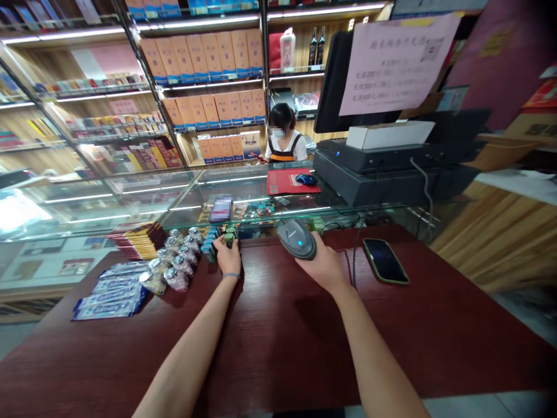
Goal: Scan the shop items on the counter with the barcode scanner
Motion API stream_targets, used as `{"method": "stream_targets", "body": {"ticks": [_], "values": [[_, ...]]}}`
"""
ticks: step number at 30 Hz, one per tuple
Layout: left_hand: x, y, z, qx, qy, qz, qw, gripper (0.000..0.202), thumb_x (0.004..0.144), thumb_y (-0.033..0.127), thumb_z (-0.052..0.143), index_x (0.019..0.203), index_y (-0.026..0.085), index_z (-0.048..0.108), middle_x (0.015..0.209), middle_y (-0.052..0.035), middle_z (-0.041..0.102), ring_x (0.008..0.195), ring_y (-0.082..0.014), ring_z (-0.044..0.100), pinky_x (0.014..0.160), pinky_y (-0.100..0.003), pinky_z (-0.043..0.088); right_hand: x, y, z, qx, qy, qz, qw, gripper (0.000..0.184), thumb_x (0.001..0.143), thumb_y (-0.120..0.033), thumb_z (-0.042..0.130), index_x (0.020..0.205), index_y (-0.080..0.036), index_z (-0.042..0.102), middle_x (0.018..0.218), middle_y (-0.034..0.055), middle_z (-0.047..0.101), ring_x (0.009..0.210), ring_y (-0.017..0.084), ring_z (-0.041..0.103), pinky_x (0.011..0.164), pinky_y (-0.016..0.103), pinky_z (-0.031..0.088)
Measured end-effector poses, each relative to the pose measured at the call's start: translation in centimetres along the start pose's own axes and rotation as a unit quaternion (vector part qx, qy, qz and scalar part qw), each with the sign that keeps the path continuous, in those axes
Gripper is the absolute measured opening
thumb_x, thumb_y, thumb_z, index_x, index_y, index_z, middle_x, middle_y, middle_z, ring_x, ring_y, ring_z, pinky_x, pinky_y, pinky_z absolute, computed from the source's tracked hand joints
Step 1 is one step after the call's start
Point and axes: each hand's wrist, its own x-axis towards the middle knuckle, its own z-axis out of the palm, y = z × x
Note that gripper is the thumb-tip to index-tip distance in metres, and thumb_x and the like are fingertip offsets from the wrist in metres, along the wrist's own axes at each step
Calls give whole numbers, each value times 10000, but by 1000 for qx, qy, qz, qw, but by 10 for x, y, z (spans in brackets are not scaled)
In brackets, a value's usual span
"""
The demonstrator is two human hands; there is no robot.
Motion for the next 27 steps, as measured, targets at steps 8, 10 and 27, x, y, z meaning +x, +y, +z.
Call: {"method": "stream_targets", "body": {"ticks": [8, 10, 27], "values": [[5, -4, 5, 0, 5, 25, 1000, 395, 858, 180, 706, 1158, 215, 452, 1238, -176, 671, 1255, -262, 634, 1060, -408, 482, 3, 6, -11, 16, 36, 29, 999, 386, 771, -368, 673, 1122, -268, 546, 854, 58, 765, 814, 328, 744, 629, 312, 444], [6, -5, 5, 8, 4, 28, 1000, 401, 861, 181, 702, 1174, 212, 452, 1239, -177, 670, 1254, -261, 635, 1052, -406, 487, 3, 7, -13, 27, 44, 33, 998, 412, 771, -370, 677, 1148, -265, 548, 864, 63, 766, 827, 333, 746, 635, 318, 453], [-34, -12, -25, -6, -86, 126, 988, 983, 725, 229, 826, 1548, 182, 291, 1624, -196, 318, 1523, -320, 305, 1265, -441, 230, 7, 35, -16, 118, 120, 52, 984, 432, 809, -467, 648, 1179, -255, 571, 822, 57, 742, 714, 277, 719, 632, 331, 512]]}}
